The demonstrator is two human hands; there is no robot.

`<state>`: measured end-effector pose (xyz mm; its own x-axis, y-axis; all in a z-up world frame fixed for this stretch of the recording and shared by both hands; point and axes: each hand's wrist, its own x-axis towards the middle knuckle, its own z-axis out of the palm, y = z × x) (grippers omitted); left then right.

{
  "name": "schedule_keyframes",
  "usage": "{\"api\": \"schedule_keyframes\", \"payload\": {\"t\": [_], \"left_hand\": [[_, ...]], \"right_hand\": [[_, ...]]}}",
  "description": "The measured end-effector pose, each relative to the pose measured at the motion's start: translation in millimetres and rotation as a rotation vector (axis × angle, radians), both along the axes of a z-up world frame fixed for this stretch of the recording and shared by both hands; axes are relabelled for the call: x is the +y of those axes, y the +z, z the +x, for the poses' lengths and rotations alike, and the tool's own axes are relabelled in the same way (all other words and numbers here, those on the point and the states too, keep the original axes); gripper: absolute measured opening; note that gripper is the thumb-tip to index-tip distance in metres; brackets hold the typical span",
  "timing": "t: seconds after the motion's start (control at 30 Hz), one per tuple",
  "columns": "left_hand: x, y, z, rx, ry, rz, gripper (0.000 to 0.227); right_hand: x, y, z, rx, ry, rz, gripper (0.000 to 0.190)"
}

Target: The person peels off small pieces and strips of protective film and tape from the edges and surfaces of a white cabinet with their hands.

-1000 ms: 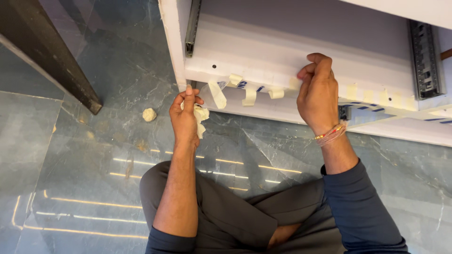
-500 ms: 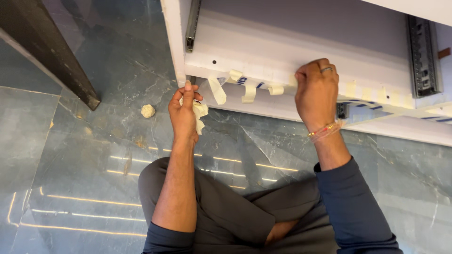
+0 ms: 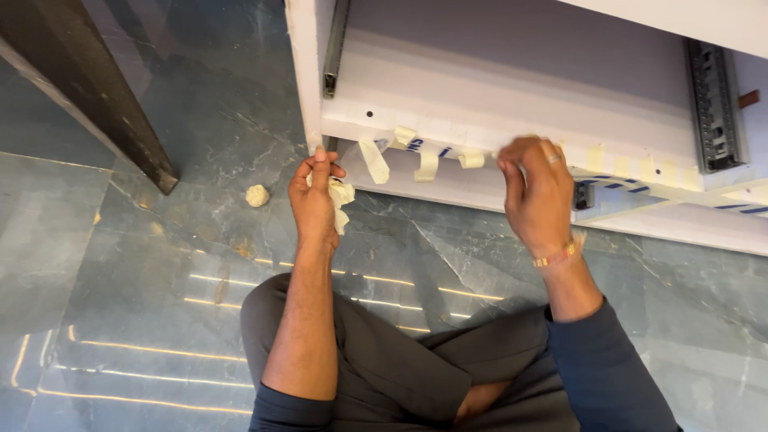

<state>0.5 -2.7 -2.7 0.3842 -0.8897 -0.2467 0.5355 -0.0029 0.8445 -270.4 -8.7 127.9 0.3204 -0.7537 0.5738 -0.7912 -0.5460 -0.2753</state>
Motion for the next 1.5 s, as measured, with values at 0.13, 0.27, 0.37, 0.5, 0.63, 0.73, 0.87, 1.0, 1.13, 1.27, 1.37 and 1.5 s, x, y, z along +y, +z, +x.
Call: {"api": "schedule_keyframes", "payload": {"t": [0.13, 0.27, 0.37, 0.5, 0.63, 0.73, 0.87, 1.0, 1.13, 1.27, 1.37, 1.5], "left_hand": [[0.9, -2.3, 0.7, -0.003, -0.007, 0.003, 0.035], [-3.7, 0.3, -1.4, 0.009, -0.017, 0.009, 0.036], [-3.7, -0.9, -1.4, 0.029, -0.021, 0.006, 0.036], [0.7, -3.9, -5.5, -0.019, -0.032, 0.013, 0.035], [-2.0, -0.2, -3.4, -0.017, -0.016, -0.004, 0.036], [2.5, -3.5, -2.4, -0.063, -0.021, 0.021, 0.036], [-2.4, -1.2, -5.4, -0.025, -0.033, -0.007, 0.036], [1.1, -2.8, -4.1, -0.044, -0.029, 0.004, 0.035], [-2.3, -0.7, -5.7, -0.033, -0.028, 0.017, 0.034], [-2.6, -2.9, -2.5, -0.049, -0.026, -0.006, 0.035], [0.0, -4.2, -4.0, -0.055, -0.028, 0.01, 0.034], [-1.3, -3.0, -2.1, -0.043, -0.019, -0.014, 0.035]], "right_hand": [[29.0, -14.8, -0.4, 0.113, -0.003, -0.111, 0.013], [45.6, -3.6, -2.6, 0.237, 0.01, -0.201, 0.024], [44.7, 10.1, -16.1, 0.155, -0.059, -0.294, 0.024], [-8.4, 13.7, -47.5, -0.225, -0.119, 0.17, 0.029], [-38.4, 1.8, -50.5, -0.024, -0.091, 0.126, 0.035], [-34.8, -4.1, -46.0, 0.123, -0.095, 0.068, 0.036], [-35.3, 7.4, -43.2, -0.023, -0.087, 0.218, 0.034], [-33.8, 10.8, -40.0, 0.006, -0.037, 0.214, 0.034], [-34.3, 14.5, -48.1, -0.077, -0.118, 0.304, 0.028], [-38.8, 1.4, -37.9, 0.094, -0.137, -0.009, 0.017], [-32.6, -3.6, -37.2, 0.137, -0.139, -0.042, 0.014], [-10.4, -2.7, -44.2, -0.023, -0.082, 0.088, 0.012]]}}
